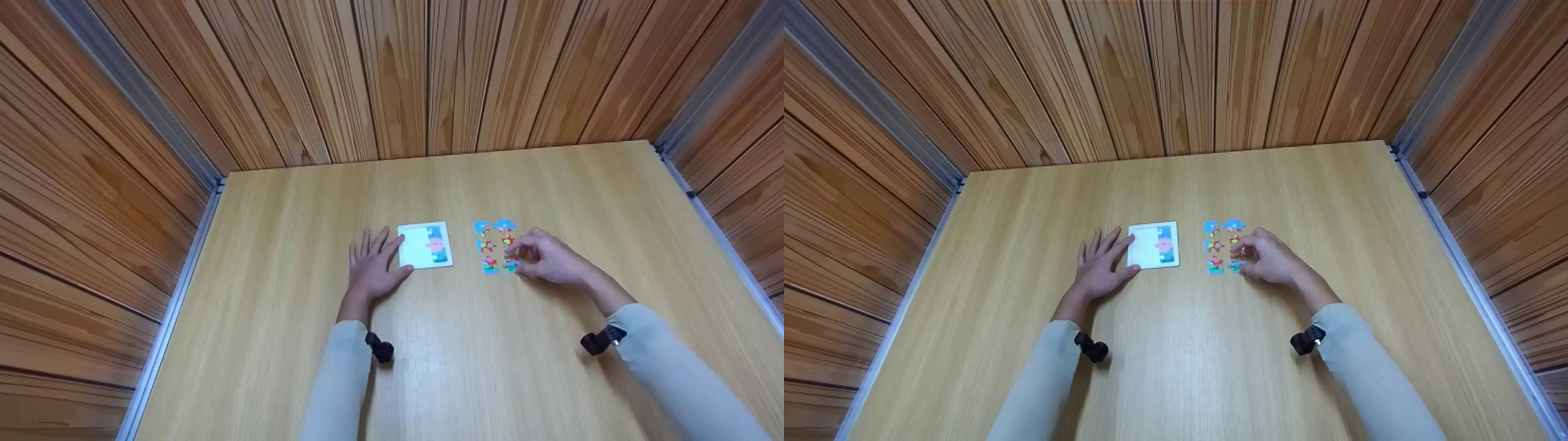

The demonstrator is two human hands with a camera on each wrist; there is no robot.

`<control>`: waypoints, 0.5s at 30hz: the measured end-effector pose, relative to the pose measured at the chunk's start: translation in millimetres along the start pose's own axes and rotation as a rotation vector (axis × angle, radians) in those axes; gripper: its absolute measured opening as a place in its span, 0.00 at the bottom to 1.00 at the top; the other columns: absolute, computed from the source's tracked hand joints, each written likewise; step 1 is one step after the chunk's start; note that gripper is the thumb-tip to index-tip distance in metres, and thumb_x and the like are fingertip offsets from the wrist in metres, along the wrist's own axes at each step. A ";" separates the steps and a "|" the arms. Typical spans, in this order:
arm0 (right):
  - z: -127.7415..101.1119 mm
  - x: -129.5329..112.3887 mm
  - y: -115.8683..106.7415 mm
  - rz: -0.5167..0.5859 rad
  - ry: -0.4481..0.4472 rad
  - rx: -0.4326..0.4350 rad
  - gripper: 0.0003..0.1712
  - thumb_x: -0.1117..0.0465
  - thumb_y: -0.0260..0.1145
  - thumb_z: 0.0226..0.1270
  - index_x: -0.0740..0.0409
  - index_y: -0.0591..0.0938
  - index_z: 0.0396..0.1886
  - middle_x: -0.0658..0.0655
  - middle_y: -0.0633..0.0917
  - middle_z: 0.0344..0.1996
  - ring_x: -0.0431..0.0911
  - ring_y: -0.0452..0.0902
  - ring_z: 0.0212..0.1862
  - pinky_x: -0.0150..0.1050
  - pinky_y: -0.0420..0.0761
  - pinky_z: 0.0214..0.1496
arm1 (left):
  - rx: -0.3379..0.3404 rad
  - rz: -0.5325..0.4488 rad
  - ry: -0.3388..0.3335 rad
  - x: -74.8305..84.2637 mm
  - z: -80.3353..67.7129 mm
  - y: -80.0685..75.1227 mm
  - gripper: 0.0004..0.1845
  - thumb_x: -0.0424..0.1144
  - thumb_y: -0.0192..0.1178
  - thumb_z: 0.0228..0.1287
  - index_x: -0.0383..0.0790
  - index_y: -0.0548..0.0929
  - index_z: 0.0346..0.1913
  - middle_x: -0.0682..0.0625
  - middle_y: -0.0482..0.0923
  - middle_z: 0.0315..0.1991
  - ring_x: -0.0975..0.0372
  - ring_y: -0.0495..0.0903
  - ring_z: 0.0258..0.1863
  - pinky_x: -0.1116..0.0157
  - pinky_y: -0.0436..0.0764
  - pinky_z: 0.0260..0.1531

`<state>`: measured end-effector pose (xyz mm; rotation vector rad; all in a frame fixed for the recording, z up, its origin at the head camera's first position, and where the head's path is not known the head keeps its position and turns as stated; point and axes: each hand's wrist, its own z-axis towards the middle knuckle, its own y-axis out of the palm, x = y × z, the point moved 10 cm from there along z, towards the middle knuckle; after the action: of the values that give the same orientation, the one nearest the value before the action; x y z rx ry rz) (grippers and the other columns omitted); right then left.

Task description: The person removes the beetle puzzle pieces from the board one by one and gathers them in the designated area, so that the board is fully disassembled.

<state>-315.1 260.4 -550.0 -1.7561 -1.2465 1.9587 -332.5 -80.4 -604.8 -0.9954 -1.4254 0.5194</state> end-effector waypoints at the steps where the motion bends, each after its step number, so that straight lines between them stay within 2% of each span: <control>1: 0.5 -1.1 -1.3 0.002 0.003 0.001 0.17 0.68 0.79 0.71 0.60 0.91 0.58 0.63 0.82 0.47 0.49 0.73 0.47 0.33 0.72 0.48 | 0.003 0.003 -0.001 0.9 -0.9 -0.7 0.45 0.71 0.58 0.76 0.64 0.64 0.90 0.50 0.45 0.97 0.41 0.32 0.97 0.30 0.29 0.91; 9: 3.8 -7.4 -3.9 -0.018 0.023 -0.001 0.17 0.66 0.78 0.74 0.60 0.90 0.60 0.63 0.82 0.49 0.51 0.75 0.50 0.32 0.73 0.48 | 0.011 -0.004 -0.002 0.5 -0.4 -0.8 0.44 0.71 0.58 0.76 0.64 0.64 0.90 0.49 0.46 0.96 0.41 0.32 0.97 0.31 0.28 0.91; 15: 8.7 -12.6 0.0 -0.020 0.019 -0.009 0.18 0.65 0.78 0.74 0.60 0.90 0.61 0.63 0.82 0.49 0.51 0.75 0.50 0.33 0.73 0.49 | 0.019 -0.029 -0.003 -0.8 0.8 -1.5 0.45 0.71 0.62 0.73 0.62 0.67 0.89 0.50 0.47 0.96 0.42 0.33 0.97 0.31 0.28 0.91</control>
<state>-319.7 248.3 -541.8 -1.7554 -1.2640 1.9239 -333.7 -81.7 -604.1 -0.9578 -1.4333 0.5121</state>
